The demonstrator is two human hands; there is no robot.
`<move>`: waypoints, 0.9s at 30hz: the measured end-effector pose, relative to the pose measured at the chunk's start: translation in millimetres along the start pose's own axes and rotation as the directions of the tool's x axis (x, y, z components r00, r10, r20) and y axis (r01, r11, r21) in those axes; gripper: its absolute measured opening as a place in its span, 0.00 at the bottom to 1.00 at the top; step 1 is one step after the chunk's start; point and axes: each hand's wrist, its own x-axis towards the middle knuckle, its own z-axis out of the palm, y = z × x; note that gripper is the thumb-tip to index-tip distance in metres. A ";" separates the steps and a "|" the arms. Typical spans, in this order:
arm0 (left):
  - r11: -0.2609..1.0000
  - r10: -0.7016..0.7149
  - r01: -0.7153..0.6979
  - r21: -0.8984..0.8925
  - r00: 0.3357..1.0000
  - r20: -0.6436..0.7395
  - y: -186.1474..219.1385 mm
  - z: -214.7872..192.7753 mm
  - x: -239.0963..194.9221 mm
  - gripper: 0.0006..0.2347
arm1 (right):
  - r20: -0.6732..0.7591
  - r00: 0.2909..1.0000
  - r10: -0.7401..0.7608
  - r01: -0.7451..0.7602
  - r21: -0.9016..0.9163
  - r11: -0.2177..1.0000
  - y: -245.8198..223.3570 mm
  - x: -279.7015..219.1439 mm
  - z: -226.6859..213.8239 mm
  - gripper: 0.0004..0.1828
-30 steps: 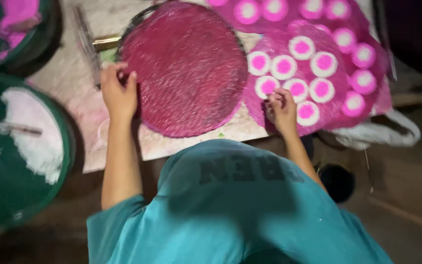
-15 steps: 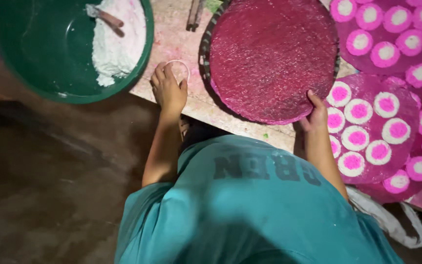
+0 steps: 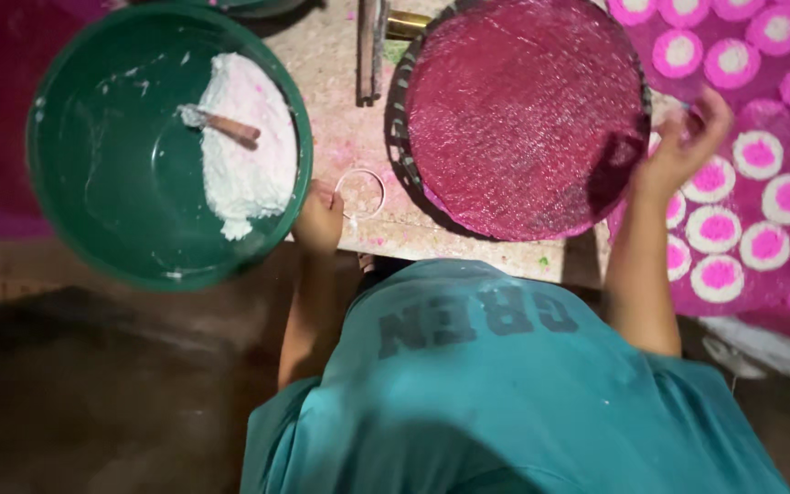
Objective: The person scoops white and pink powdery materials from green basins and presses them into circular molds on a pink tray using a wooden tool. The person repeatedly fills molds, smooths the surface, and arranges the finished ring-shaped items on the tray.
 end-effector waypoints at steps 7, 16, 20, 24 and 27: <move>0.602 -0.013 0.302 -0.739 0.929 0.370 53.5 8.8 22.9 0.05 | 0.248 0.966 -0.069 0.072 -0.001 0.997 -15.1 32.0 111.3 0.12; 0.905 0.185 -0.008 -0.426 0.908 0.375 157.3 22.5 73.1 0.12 | 0.563 0.812 -0.154 0.382 -0.312 0.870 55.6 129.1 249.8 0.18; 0.888 0.346 -0.241 -0.392 0.911 0.223 162.8 6.9 67.9 0.11 | 0.692 0.721 -0.030 0.562 -0.560 0.609 86.6 155.3 280.2 0.28; 0.848 0.378 -0.257 -0.464 0.907 0.188 169.3 -25.0 57.6 0.10 | 0.670 0.615 0.415 0.423 -0.725 0.543 104.1 174.7 300.0 0.40; 0.876 0.346 -0.196 -0.440 0.891 0.293 177.0 -53.8 54.2 0.09 | 0.726 0.541 0.425 0.435 -0.674 0.597 95.9 191.1 292.6 0.44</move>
